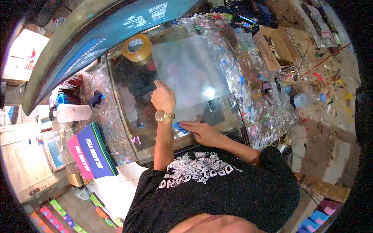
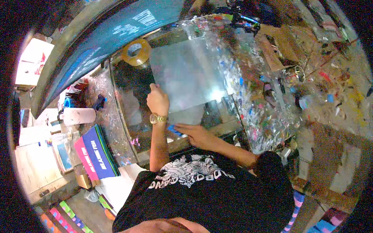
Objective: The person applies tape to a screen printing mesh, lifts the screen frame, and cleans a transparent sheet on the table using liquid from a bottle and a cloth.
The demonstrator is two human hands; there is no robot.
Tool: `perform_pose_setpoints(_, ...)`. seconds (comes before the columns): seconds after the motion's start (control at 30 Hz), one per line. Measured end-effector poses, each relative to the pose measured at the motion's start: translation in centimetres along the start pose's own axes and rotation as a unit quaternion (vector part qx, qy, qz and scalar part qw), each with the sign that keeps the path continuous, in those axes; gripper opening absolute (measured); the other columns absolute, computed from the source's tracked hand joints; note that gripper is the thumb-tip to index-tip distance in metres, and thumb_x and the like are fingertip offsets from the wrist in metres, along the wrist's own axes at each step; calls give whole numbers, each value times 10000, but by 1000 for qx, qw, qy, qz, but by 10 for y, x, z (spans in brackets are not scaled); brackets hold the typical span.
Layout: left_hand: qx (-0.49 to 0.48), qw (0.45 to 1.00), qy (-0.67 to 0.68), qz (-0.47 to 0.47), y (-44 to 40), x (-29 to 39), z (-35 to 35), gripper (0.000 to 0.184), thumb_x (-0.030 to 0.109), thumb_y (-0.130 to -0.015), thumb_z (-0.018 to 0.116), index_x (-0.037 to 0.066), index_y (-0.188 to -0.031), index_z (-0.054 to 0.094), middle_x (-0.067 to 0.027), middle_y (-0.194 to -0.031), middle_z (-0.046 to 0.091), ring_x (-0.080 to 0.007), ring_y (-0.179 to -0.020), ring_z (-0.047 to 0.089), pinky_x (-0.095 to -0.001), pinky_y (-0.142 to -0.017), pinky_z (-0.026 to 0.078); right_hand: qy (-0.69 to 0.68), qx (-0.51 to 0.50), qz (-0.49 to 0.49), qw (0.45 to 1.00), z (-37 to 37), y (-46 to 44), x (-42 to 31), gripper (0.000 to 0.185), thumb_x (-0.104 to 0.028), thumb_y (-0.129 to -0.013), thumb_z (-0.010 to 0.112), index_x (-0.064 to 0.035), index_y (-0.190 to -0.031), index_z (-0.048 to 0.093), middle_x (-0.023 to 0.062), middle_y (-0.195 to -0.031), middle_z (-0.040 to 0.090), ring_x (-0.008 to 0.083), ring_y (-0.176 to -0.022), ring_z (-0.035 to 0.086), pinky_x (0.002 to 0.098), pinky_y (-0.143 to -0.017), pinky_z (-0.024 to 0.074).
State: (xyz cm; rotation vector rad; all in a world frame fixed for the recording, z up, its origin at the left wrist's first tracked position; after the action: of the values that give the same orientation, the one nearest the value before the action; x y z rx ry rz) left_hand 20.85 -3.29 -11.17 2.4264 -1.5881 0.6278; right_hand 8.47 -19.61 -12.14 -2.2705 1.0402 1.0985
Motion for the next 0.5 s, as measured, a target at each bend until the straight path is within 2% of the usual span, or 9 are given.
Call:
perform_pose_setpoints(0.07,21,999,25,17,3,11,-19,224,230,-984,502,20,-914,528,-254,-742,658,-487,-701,633,-558,-615,485,-118,32,-23,992,25,-20,5,469,-8,-875,592,-63,-1340,559,124,-1273,642,287,-1175,618,372,-989,506)
perform_pose_setpoints(0.1,24,999,21,13,3,12,-25,224,230,-984,502,20,-914,528,-254,-742,658,-487,-701,633,-558,-615,485,-408,50,141,901,45,-31,31,387,-50,-912,589,-65,-1299,587,109,-1185,673,272,-1099,647,377,-967,515)
perform_pose_setpoints(0.13,27,998,55,19,2,14,-31,223,225,-992,496,18,-916,530,-260,-735,651,-480,-703,635,-553,-606,479,-538,41,213,814,62,-37,55,348,-71,-931,587,-66,-1279,601,102,-1141,688,265,-1061,662,380,-956,520)
perform_pose_setpoints(0.17,31,995,91,26,1,16,-35,222,220,-1000,490,17,-919,532,-265,-729,643,-473,-706,638,-548,-596,472,-650,56,287,702,78,-43,78,311,-92,-949,585,-67,-1258,615,95,-1096,703,258,-1022,676,383,-944,525)
perform_pose_setpoints(0.23,42,990,125,41,1,16,-36,223,213,-1003,483,11,-914,518,-276,-726,638,-481,-702,628,-563,-598,456,-892,181,215,353,75,-53,128,231,-160,-983,566,-82,-1190,632,62,-1034,695,196,-887,671,352,-786,568)
perform_pose_setpoints(0.3,27,986,162,33,1,16,-35,225,191,-1005,482,0,-891,515,-269,-702,625,-473,-681,615,-556,-585,430,-853,329,241,325,-16,-61,80,190,-221,-998,549,-101,-1116,638,46,-986,692,154,-788,646,284,-642,534)
perform_pose_setpoints(0.33,29,986,162,33,2,14,-33,225,191,-1005,482,0,-891,515,-269,-702,625,-473,-681,615,-556,-585,430,-854,327,240,326,-25,-68,80,190,-221,-998,549,-101,-1116,638,46,-986,692,154,-788,646,284,-642,534)
perform_pose_setpoints(0.4,42,978,202,39,5,13,-29,242,195,-1007,489,-1,-871,526,-245,-669,610,-454,-639,602,-510,-568,432,-813,291,152,480,-48,-83,82,195,-224,-982,574,-90,-1115,623,32,-993,689,152,-823,648,291,-692,542)
perform_pose_setpoints(0.5,37,969,244,23,4,11,-27,257,199,-1008,495,0,-850,533,-223,-653,600,-435,-607,587,-475,-557,429,-803,208,97,550,15,-134,148,230,-230,-972,587,-77,-1142,609,54,-1010,682,207,-918,652,349,-829,539)
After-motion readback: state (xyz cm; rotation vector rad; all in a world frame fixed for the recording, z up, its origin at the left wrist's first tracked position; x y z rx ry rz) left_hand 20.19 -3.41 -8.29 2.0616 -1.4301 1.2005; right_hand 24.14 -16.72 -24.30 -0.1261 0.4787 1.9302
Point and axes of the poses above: each hand's wrist, its own y-axis away from the middle knuckle, its own z-axis out of the palm, x = y × z, the point moved 4 cm from there along -y, towards the middle knuckle
